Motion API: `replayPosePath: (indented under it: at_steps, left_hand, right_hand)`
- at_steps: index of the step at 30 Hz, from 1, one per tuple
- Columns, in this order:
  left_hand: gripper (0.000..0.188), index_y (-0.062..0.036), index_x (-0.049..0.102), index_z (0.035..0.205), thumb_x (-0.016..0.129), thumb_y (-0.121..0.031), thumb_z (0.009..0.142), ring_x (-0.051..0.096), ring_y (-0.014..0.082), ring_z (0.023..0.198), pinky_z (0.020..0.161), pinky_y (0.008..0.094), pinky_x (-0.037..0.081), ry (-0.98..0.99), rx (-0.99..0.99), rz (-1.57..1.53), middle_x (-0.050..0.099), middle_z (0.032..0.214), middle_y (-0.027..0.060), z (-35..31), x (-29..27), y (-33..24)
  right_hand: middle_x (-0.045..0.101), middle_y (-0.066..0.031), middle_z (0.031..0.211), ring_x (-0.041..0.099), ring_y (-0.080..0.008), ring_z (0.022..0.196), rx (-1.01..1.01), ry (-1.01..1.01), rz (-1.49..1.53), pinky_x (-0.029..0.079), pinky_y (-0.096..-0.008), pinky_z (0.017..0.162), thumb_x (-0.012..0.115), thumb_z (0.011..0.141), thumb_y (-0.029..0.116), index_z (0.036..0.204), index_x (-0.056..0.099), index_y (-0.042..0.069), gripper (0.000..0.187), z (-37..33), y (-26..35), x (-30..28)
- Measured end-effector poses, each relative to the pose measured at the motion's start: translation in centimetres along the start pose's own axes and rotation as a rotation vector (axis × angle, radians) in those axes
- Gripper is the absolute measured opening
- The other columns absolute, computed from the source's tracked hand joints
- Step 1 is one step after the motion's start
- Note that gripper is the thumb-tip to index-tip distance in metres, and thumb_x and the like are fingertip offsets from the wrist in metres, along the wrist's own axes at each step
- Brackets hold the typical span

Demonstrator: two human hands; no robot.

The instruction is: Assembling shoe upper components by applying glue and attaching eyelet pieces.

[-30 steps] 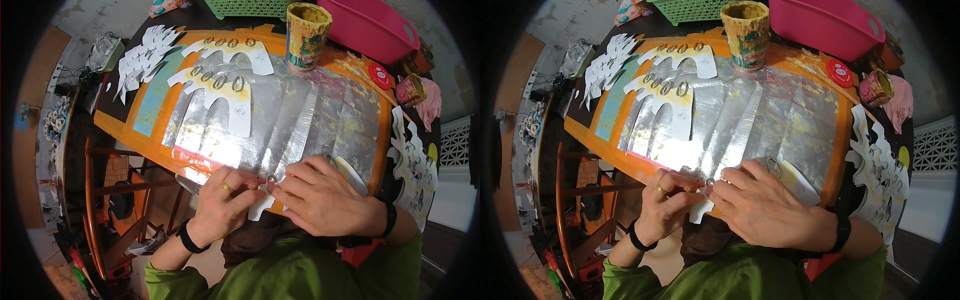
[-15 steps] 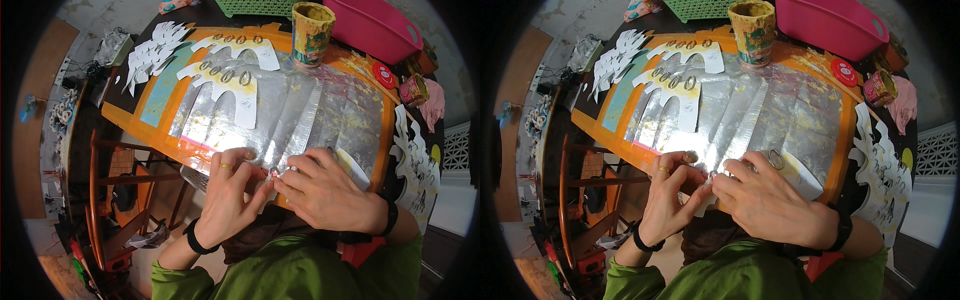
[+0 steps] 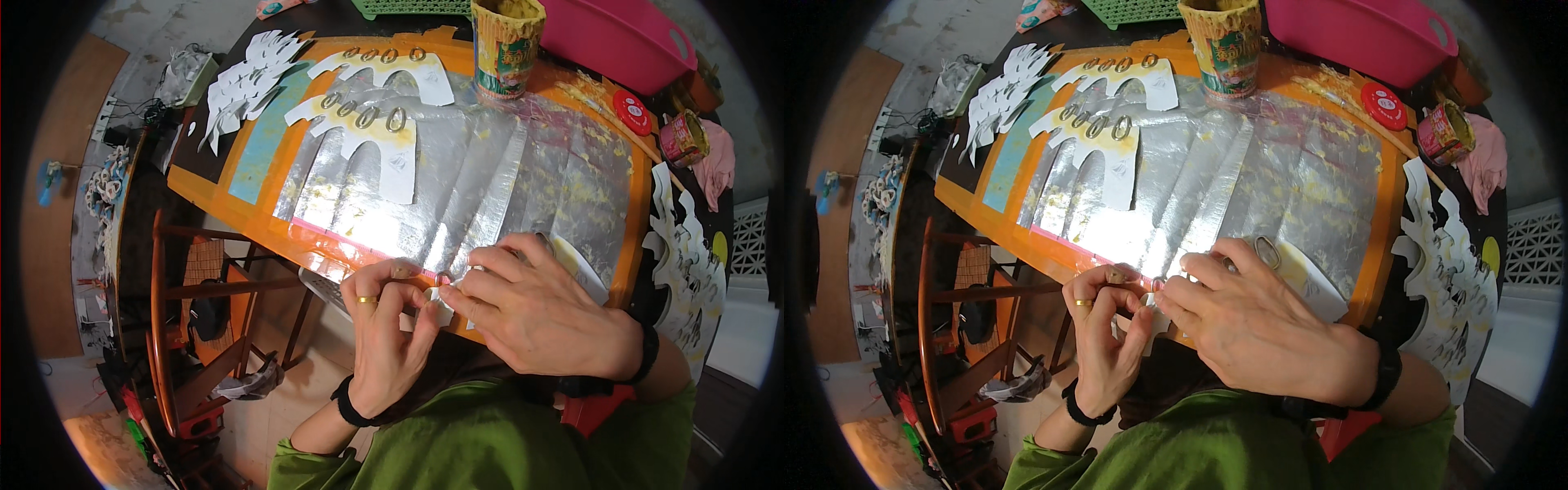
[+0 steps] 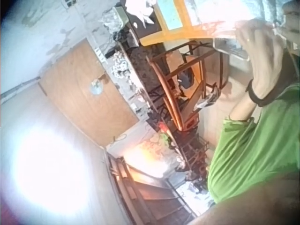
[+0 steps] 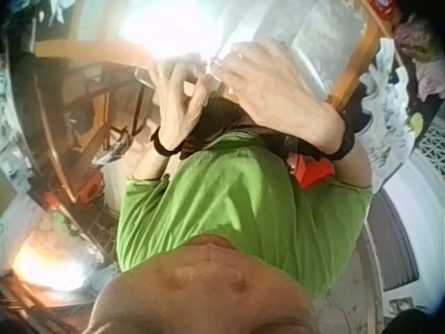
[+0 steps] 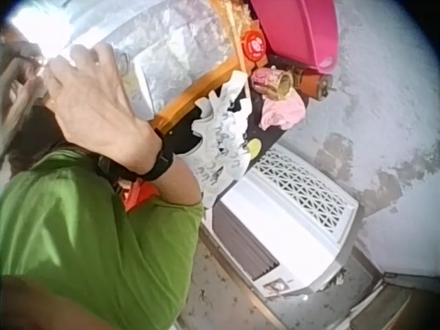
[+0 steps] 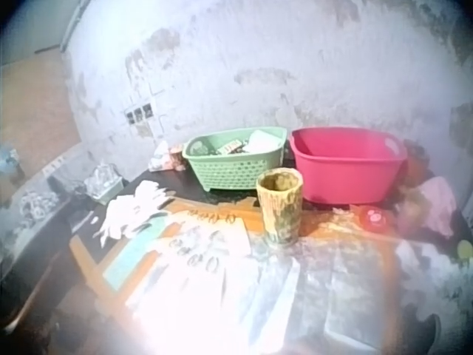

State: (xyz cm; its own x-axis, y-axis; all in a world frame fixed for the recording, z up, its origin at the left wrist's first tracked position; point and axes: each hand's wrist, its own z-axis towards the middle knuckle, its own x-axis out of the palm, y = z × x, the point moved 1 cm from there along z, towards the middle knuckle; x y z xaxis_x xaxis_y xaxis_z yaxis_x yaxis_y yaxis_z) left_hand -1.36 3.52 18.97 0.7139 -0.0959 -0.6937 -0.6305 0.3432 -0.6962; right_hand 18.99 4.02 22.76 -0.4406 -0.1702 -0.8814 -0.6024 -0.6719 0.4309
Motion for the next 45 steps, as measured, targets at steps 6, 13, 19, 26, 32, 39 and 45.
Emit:
replayPosePath:
  at_steps: [6,13,19,26,32,39,45]
  left_hand:
    - [0.022,-0.0030,0.057,0.103,0.070,-0.006,0.086,0.039,0.0361,0.126,0.104,0.0439,0.034,-0.023,-0.061,-0.133,0.042,0.128,0.0224,-0.2,-1.1,0.6]
    - [0.017,-0.0055,0.063,0.093,0.075,-0.011,0.082,0.041,0.0349,0.117,0.098,0.0445,0.037,0.057,0.006,0.072,0.046,0.125,0.0165,1.0,-1.9,-0.1]
    - [0.016,-0.0061,0.065,0.088,0.077,-0.011,0.080,0.042,0.0349,0.116,0.097,0.0449,0.038,0.093,-0.015,0.108,0.047,0.126,0.0160,1.5,-1.6,-0.6]
    - [0.013,-0.0037,0.065,0.086,0.076,-0.004,0.079,0.041,0.0310,0.118,0.102,0.0426,0.038,0.096,-0.004,0.113,0.049,0.129,0.0135,2.0,-1.5,-0.9]
    - [0.011,-0.0036,0.061,0.083,0.070,0.001,0.079,0.040,0.0307,0.118,0.100,0.0420,0.038,0.112,-0.001,0.078,0.049,0.127,0.0136,1.7,-0.6,-0.5]
    - [0.013,-0.0047,0.055,0.081,0.066,-0.001,0.076,0.039,0.0327,0.115,0.099,0.0436,0.034,-0.002,-0.018,0.163,0.049,0.122,0.0143,0.3,0.3,-0.5]
    - [0.016,-0.0053,0.055,0.083,0.069,-0.004,0.074,0.038,0.0342,0.115,0.099,0.0452,0.031,-0.039,-0.051,0.186,0.049,0.122,0.0147,0.1,0.6,-0.8]
  right_hand:
    - [0.060,-0.0046,0.100,0.054,-0.0220,0.101,-0.012,-0.045,-0.009,0.039,-0.0386,0.095,0.064,0.086,0.014,0.098,0.071,-0.001,0.020,0.0,-0.1,0.2]
    - [0.059,-0.0041,0.096,0.054,-0.0215,0.099,-0.023,-0.017,-0.054,0.039,-0.0382,0.094,0.064,0.087,0.017,0.097,0.071,0.000,0.022,0.0,0.0,0.2]
    - [0.058,-0.0042,0.095,0.054,-0.0218,0.100,-0.028,-0.045,-0.067,0.039,-0.0379,0.094,0.062,0.085,0.015,0.096,0.071,0.000,0.021,0.0,-0.1,0.3]
    - [0.057,-0.0040,0.092,0.054,-0.0212,0.098,-0.038,-0.035,-0.082,0.040,-0.0370,0.093,0.060,0.081,0.011,0.090,0.072,0.001,0.018,-0.1,-0.2,0.4]
    - [0.057,-0.0040,0.092,0.054,-0.0211,0.098,-0.026,-0.052,-0.072,0.040,-0.0368,0.092,0.060,0.081,0.011,0.089,0.071,0.001,0.017,-0.1,-0.3,0.4]
    - [0.057,-0.0035,0.092,0.054,-0.0205,0.098,-0.022,-0.043,-0.046,0.040,-0.0368,0.095,0.059,0.083,0.013,0.091,0.070,0.002,0.018,0.1,-0.3,0.3]
    - [0.056,-0.0025,0.092,0.054,-0.0195,0.099,0.035,-0.008,-0.069,0.039,-0.0371,0.096,0.058,0.085,0.013,0.096,0.070,0.002,0.020,0.2,0.0,0.8]
